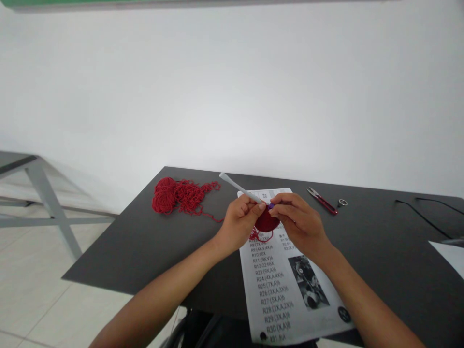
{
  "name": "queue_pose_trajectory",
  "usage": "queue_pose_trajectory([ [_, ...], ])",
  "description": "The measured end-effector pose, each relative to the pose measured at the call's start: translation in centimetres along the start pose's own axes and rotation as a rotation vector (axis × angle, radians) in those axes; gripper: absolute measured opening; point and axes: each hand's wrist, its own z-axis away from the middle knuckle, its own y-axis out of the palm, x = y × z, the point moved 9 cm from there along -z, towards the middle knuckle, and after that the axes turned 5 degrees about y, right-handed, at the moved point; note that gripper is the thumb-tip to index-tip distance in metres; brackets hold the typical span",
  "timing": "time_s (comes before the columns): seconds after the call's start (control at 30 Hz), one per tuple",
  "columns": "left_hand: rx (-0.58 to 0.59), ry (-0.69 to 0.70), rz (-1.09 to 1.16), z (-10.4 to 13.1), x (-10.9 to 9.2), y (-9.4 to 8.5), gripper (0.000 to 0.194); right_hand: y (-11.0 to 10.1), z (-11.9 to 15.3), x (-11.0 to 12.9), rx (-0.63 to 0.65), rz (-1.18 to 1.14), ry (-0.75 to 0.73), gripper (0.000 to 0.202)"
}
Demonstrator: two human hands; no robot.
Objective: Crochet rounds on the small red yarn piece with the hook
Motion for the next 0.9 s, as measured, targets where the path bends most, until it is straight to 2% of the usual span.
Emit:
queue_pose_trajectory([
  [0.17,0.014,0.121,-0.192,0.23,-0.84,-0.3,0.021,0.32,0.35,-0.17,0.024,-0.003,-0.004,0.02],
  [0.3,0.02,0.158,-0.233,0.42,-0.93,-0.36,0.017,0.07,0.32,0.08,-0.015,-0.019,-0.013,0.02],
  [0.6,-0.026,0.074,-0.172,0.48,-0.25,-0.51,0.026,-0.16,0.31,0.36,-0.08,-0.042,-0.029,0.018],
  [0.73,-0.015,0.074,-0.13,0.55,-0.06,-0.37,0.026,-0.08,0.46,0.3,-0.076,-0.027,-0.028,0.017],
  [0.9,-0.027,0.09,-0.194,0.62,-0.21,-0.58,0.025,-0.11,0.46,0.39,-0.09,-0.026,-0.039,0.018],
])
